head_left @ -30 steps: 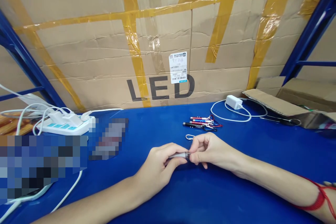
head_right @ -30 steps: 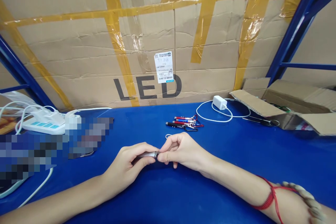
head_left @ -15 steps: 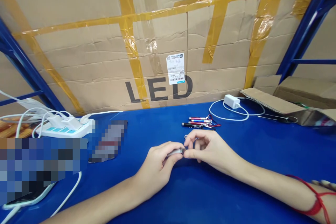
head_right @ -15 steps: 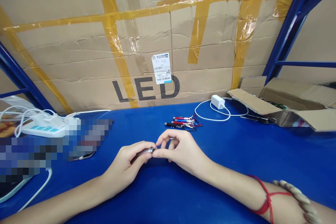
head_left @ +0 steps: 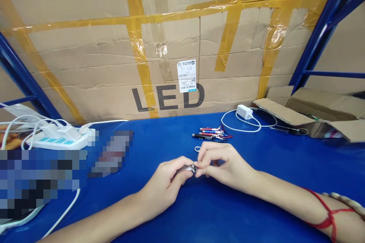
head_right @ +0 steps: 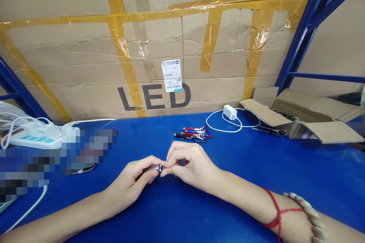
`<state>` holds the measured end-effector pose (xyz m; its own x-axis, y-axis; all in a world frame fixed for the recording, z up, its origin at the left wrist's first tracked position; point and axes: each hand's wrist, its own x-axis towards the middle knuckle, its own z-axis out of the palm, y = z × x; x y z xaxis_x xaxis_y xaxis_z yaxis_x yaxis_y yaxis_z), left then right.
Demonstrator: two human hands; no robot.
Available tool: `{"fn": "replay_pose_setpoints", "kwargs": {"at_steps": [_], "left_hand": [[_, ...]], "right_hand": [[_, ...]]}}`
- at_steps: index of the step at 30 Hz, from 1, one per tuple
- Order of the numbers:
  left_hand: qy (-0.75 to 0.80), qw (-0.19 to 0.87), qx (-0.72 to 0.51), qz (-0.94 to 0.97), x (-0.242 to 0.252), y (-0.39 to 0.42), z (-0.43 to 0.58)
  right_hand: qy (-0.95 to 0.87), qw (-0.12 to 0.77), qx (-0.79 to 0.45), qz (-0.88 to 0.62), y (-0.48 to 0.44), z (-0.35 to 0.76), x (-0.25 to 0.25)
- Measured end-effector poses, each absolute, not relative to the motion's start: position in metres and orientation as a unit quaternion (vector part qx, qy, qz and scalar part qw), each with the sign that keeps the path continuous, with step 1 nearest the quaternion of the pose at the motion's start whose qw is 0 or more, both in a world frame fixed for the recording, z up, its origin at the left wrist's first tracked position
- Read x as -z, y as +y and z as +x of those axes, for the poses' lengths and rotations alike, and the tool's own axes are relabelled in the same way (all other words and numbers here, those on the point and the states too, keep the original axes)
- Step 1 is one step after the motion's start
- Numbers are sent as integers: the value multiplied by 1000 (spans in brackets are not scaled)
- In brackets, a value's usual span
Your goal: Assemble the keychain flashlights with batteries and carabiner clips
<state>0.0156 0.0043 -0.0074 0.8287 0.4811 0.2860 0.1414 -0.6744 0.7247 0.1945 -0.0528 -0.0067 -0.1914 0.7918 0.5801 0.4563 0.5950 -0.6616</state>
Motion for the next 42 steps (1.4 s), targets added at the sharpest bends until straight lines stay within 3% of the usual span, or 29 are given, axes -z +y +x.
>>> {"fn": "replay_pose_setpoints", "kwargs": {"at_steps": [15, 20, 27, 42], "left_hand": [[151, 356, -214, 897, 14, 5, 13], [165, 327, -231, 901, 18, 7, 14], [186, 392, -248, 866, 13, 3, 15], [201, 331, -280, 879, 9, 5, 15]], "right_hand": [[-732, 450, -207, -469, -58, 191, 9], [-653, 471, -305, -508, -59, 184, 6], [-580, 479, -428, -501, -55, 186, 10], [-611, 493, -367, -499, -48, 193, 4]]}}
